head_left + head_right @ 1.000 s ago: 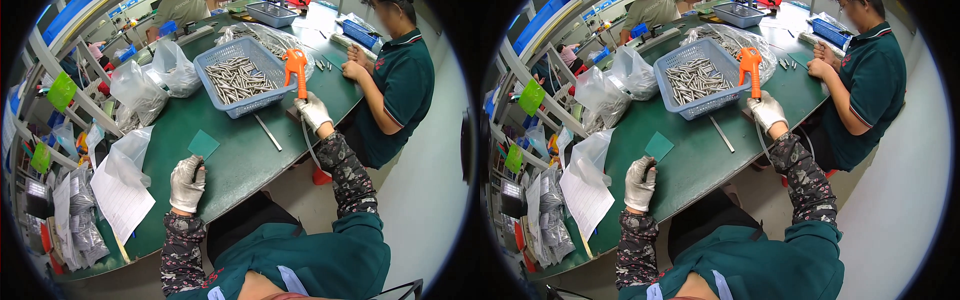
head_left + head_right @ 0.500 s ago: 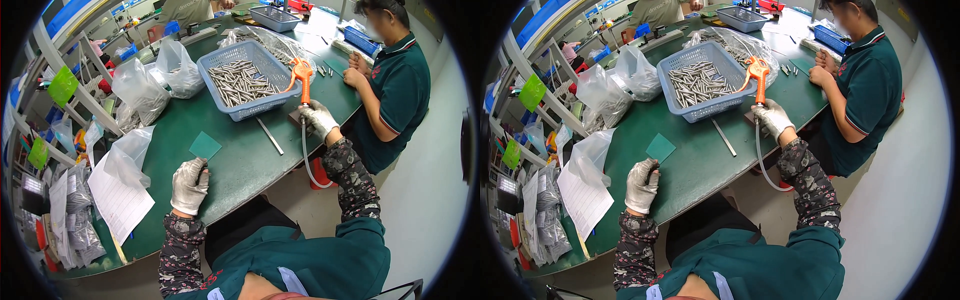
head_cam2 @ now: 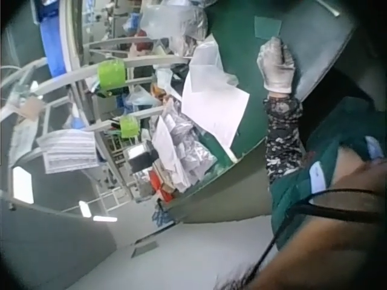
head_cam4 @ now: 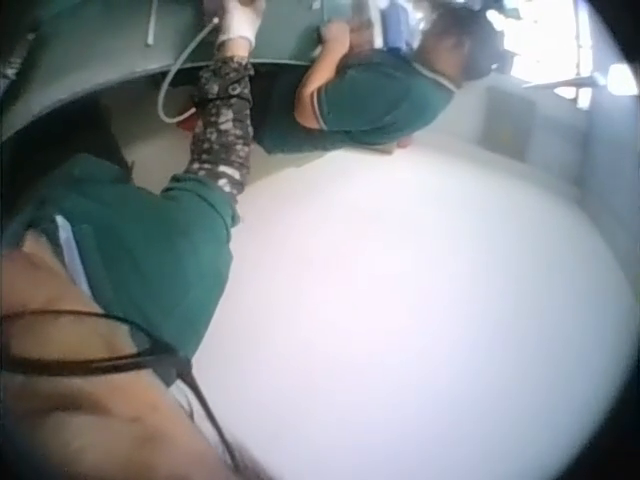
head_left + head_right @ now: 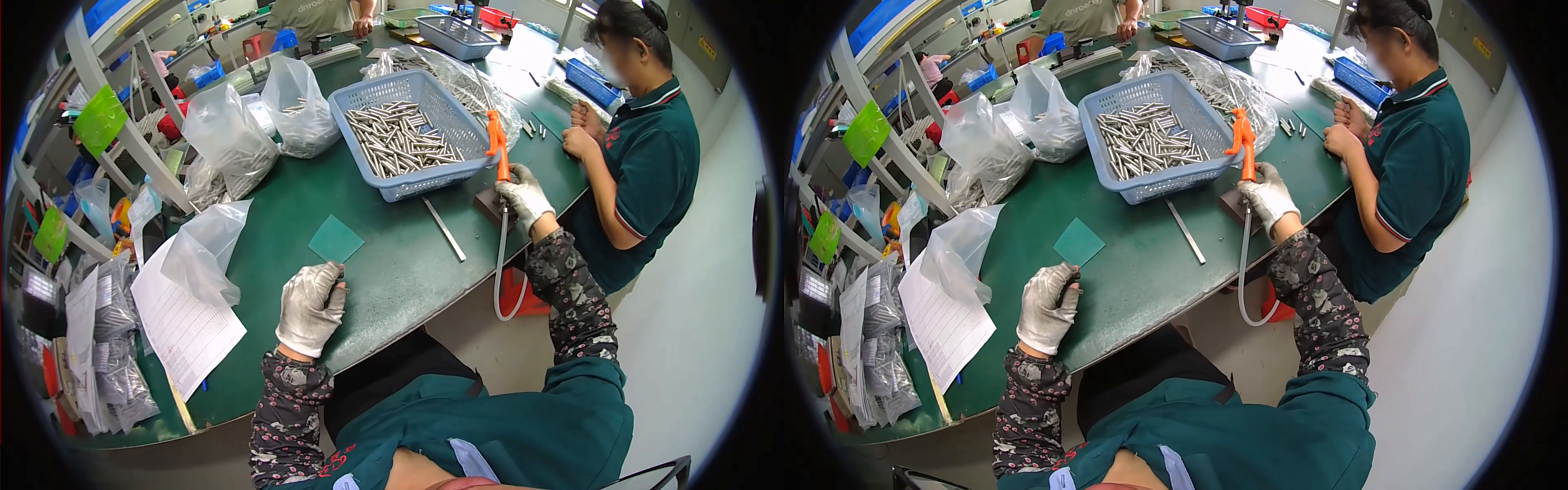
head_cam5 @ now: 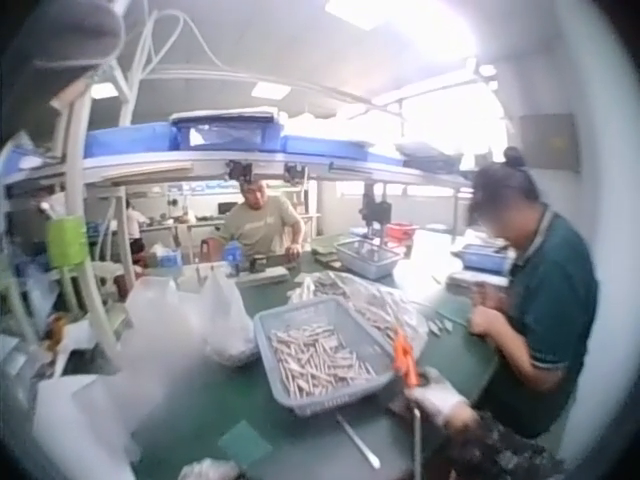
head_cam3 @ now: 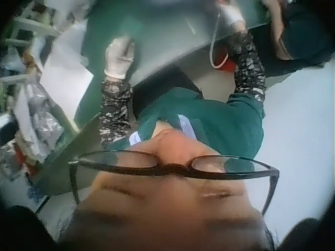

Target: Organizes metal pins from a tray into neat rows on a workbench and uses an air gun to clean the bundle.

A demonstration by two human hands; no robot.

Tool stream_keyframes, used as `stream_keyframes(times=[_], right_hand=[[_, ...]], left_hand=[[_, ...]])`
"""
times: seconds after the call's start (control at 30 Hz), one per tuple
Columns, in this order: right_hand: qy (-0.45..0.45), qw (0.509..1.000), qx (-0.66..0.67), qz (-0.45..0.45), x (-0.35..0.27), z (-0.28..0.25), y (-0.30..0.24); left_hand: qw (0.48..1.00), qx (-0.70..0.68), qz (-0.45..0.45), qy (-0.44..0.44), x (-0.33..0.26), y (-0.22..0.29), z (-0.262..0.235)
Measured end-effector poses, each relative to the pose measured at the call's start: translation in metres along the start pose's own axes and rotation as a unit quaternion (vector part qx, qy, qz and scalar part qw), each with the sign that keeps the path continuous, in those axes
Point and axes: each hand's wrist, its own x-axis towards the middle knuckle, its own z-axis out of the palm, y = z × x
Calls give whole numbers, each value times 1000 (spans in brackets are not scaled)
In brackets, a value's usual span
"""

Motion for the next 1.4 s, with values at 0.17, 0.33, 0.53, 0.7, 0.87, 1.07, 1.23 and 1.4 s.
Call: stream_keyframes(times=[0.17,0.33,0.53,0.7,0.87,1.07,1.23,1.4], right_hand=[[-13,998,54,-2,4,-7,6],[122,984,-63,-110,1,10,-13],[183,911,-340,-143,-7,17,-19],[119,957,-256,-70,-23,16,-12],[47,993,-41,-97,-18,9,4],[16,999,-8,-43,-12,1,8],[36,997,66,8,-14,4,0],[105,993,25,-49,-3,-5,-5]], left_hand=[[1000,-5,-6,-4,1,0,1],[1000,-1,-8,-14,1,2,-1],[1000,1,-14,-2,-1,0,0],[1000,-9,-6,-6,0,1,1],[1000,-8,-10,-13,1,2,-1],[1000,-3,-6,-13,1,1,0],[1000,2,-19,-18,0,2,-1],[1000,-9,-6,-17,0,-2,0]])
